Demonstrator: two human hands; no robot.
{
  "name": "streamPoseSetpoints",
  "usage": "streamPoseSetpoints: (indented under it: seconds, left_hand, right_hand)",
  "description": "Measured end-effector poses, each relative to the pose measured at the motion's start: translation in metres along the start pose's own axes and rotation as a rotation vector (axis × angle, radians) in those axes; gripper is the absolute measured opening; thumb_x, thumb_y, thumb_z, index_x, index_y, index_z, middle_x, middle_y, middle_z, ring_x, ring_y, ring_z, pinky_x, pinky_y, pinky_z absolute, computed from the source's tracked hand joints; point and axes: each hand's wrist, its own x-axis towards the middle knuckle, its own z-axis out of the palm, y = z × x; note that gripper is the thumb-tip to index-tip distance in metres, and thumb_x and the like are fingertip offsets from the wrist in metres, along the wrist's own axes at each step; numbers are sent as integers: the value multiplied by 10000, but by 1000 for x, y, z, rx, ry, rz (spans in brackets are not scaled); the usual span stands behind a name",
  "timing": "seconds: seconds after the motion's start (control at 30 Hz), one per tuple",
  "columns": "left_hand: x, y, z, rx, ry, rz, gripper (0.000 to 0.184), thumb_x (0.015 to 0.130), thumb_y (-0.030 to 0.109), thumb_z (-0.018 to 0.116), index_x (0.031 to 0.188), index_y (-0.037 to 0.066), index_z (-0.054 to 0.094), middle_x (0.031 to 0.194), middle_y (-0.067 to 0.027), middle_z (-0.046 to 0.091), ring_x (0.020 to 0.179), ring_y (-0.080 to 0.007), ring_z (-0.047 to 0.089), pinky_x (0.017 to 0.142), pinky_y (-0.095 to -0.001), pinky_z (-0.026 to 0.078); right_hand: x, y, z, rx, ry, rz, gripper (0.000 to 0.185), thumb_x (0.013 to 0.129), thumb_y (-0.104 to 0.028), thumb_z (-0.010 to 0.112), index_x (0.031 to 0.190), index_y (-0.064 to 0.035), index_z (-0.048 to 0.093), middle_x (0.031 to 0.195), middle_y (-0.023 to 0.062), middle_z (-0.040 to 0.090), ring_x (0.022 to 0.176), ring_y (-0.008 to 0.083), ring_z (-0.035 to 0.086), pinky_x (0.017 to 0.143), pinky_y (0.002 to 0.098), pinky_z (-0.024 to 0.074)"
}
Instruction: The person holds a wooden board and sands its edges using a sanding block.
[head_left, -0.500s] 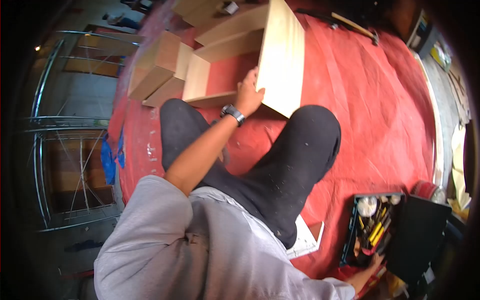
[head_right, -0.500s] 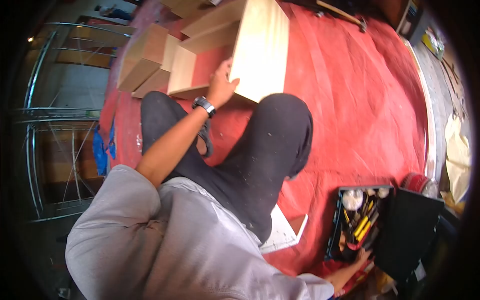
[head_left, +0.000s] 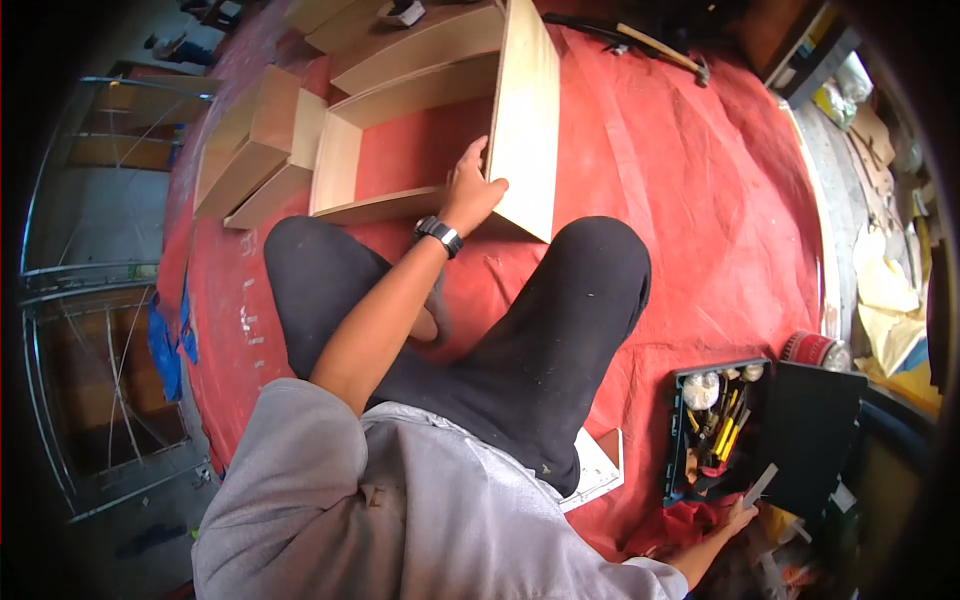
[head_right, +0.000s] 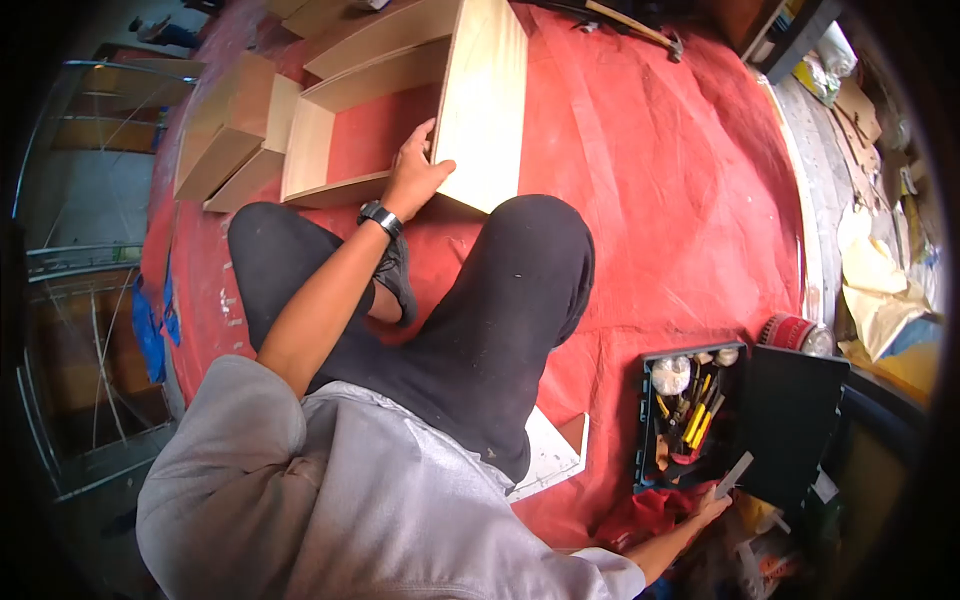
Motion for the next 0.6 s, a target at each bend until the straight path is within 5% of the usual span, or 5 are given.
streamPoseSetpoints:
  seconds: [0.07,0.2,0.3,0.47,0.6]
  left_hand:
    - [15,10,-6,-72,-163,-132,754,791,249,803,1431,-66,560,1304,-279,697,1202,-370,694,1046,-414,527]
    - [56,11,1,-22,-119,-80,857,827,372,812,1469,-108,509,1313,-271,698,1156,-315,718,1012,-394,545]
    - [87,15,2,93,-76,-46,827,839,387,809,1447,-100,532,1285,-261,713,1108,-316,739,974,-394,566]
    - [119,0,23,51,-96,36,529,886,284,736,1215,-107,601,1143,-289,738,1044,-398,744,929,-462,573]
    - [101,29,28,53,-179,-193,686,972,234,552,1542,-95,357,1449,-351,556,1329,-535,530,1164,-556,402]
  right_hand:
    - [-42,-50,-40,80,182,94,711,923,-454,779,1388,33,552,1270,289,640,1210,461,604,1065,510,446]
    - [-91,-150,-92,558,239,9,598,970,-426,757,1327,23,588,1104,154,689,895,232,679,733,373,553]
    - [-177,-355,-146,1302,31,-237,528,1025,-347,686,1421,-45,509,1063,79,672,810,151,640,622,294,526]
    - [-278,-623,-222,1332,-387,-442,281,1029,-212,669,1253,-83,556,833,-16,574,599,77,545,471,256,436]
    - [-333,-750,-223,1305,-898,-530,441,980,-81,736,1343,-61,487,967,11,623,771,73,587,642,235,470]
